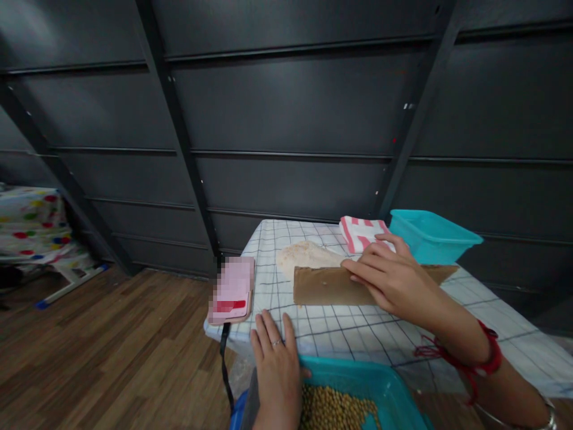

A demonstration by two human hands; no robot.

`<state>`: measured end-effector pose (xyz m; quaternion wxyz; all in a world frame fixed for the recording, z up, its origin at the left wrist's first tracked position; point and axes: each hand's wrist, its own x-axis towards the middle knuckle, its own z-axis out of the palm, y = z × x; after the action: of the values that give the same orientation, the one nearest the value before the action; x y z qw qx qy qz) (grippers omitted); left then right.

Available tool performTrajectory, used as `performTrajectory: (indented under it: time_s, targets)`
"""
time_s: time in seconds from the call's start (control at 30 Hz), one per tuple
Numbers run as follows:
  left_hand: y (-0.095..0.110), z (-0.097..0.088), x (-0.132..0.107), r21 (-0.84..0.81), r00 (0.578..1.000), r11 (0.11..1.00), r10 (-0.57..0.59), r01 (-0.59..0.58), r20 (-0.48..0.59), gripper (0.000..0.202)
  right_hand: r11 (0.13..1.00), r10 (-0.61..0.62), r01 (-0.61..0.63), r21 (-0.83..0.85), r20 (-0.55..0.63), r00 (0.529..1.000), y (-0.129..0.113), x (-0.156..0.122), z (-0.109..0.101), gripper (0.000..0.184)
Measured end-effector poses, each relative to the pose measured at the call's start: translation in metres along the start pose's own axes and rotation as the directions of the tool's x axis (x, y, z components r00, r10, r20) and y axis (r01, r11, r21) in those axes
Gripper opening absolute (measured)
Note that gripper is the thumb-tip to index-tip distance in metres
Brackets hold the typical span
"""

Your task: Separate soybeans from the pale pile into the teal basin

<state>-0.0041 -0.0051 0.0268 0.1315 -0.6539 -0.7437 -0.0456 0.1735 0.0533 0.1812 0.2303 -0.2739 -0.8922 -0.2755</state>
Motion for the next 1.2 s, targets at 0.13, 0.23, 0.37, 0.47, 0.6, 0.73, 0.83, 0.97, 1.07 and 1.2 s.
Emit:
performTrajectory:
  time_s: [0.13, 0.23, 0.37, 0.47, 0.6, 0.73, 0.83, 0.97, 1.07, 1.2]
  targets:
    - [0.0, 0.001, -0.001, 0.007, 1.0, 1.0, 0.004, -0.004, 0.005, 0.084, 1.0, -0.03, 0.03, 0.007, 0.034, 0.999, -0.002, -0.001, -0.005, 0.024]
    - [0.0, 0.0, 0.0, 0.025, 1.0, 1.0, 0.009, -0.008, -0.003, 0.084, 0.999, -0.04, 0.041, -0.006, 0.034, 0.999, -0.002, -0.002, -0.007, 0.028]
    - [0.001, -0.002, 0.001, 0.038, 1.0, 0.999, 0.005, -0.004, -0.017, 0.082, 0.999, -0.031, 0.033, -0.03, 0.047, 0.998, -0.002, -0.001, -0.006, 0.032]
    - [0.001, -0.002, 0.001, 0.026, 1.0, 1.0, 0.005, -0.004, -0.022, 0.08, 0.998, -0.046, 0.048, -0.032, 0.081, 0.996, -0.002, -0.001, -0.006, 0.033]
    - [0.001, 0.0, 0.0, 0.019, 1.0, 1.0, 0.003, -0.003, -0.023, 0.084, 0.998, -0.058, 0.057, 0.017, 0.075, 0.995, -0.004, -0.003, -0.011, 0.033]
    - [0.0, 0.0, -0.001, 0.002, 1.0, 1.0, 0.001, -0.001, -0.028, 0.087, 0.996, -0.078, 0.075, 0.042, 0.051, 0.996, -0.008, -0.003, -0.014, 0.033]
    - [0.0, -0.001, -0.001, -0.016, 1.0, 1.0, -0.001, 0.0, -0.018, 0.086, 0.995, -0.091, 0.088, 0.052, 0.056, 0.994, -0.009, -0.002, -0.012, 0.034]
    - [0.0, -0.001, 0.001, -0.025, 1.0, 1.0, -0.002, 0.002, -0.009, 0.081, 0.992, -0.093, 0.087, 0.097, 0.06, 0.994, -0.007, -0.004, -0.01, 0.034]
    - [0.001, -0.002, 0.001, -0.029, 1.0, 1.0, -0.008, 0.008, -0.011, 0.076, 0.983, -0.108, 0.097, 0.157, 0.063, 0.992, -0.005, -0.008, -0.016, 0.034]
    - [0.001, -0.001, 0.001, -0.035, 1.0, 0.999, -0.006, 0.005, -0.025, 0.078, 0.972, -0.11, 0.082, 0.219, 0.118, 0.987, -0.002, -0.015, -0.029, 0.032]
